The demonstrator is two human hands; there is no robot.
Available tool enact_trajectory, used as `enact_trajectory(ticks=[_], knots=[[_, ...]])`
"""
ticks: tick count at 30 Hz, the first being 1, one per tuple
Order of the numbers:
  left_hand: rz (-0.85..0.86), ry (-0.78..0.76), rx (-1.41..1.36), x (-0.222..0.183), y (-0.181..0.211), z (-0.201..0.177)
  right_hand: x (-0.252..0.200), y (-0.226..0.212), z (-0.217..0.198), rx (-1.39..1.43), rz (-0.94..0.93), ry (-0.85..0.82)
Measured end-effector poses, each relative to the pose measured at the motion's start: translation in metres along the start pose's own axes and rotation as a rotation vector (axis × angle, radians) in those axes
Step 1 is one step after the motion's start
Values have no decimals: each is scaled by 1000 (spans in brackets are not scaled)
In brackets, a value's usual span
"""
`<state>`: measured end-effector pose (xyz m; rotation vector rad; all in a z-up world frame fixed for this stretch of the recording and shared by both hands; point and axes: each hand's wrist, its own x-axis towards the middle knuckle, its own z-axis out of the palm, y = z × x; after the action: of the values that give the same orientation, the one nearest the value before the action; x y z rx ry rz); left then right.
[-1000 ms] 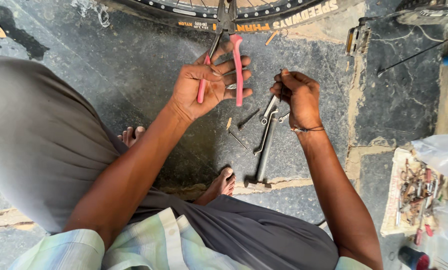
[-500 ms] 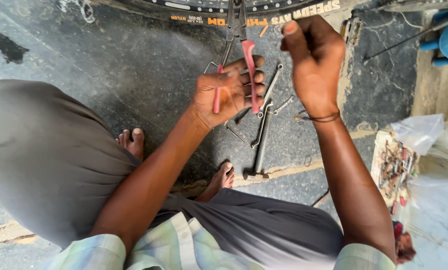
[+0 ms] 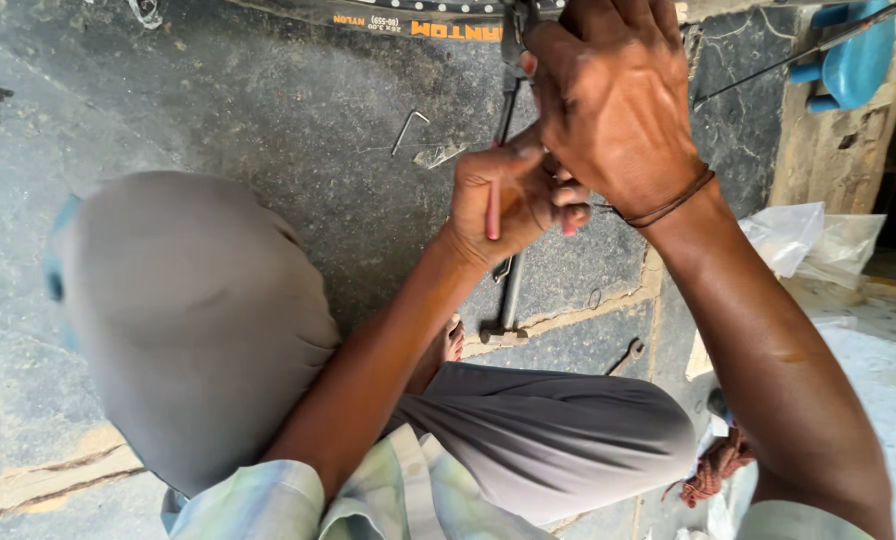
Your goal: The person works on the brake assembly of a bicycle wheel, tightening and loosening small bolts and adjusting the brake cable with pliers and a wrench while sitting on the floor.
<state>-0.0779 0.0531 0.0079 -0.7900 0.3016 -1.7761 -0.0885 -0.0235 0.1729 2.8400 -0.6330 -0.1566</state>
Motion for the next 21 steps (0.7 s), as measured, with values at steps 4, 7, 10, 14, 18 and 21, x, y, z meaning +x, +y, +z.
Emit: enact_trajectory(ticks=[4, 7, 10, 14, 18, 21], knots=[[13, 8, 44, 0, -2, 4, 12, -7, 7, -167, -1, -83], [32, -9, 30, 0, -3, 4, 21, -18, 8, -239, 20, -119], [38, -9, 70, -1, -1, 5, 32, -27, 5, -357, -6, -117], [26, 26, 84, -2, 2, 11, 39, -29, -1, -581, -117, -141], [-14, 106, 41, -1, 3, 13, 37, -23, -16, -253, 135, -375], [-30, 36, -44, -2, 3, 13, 37, -20, -26, -220, 268, -487]])
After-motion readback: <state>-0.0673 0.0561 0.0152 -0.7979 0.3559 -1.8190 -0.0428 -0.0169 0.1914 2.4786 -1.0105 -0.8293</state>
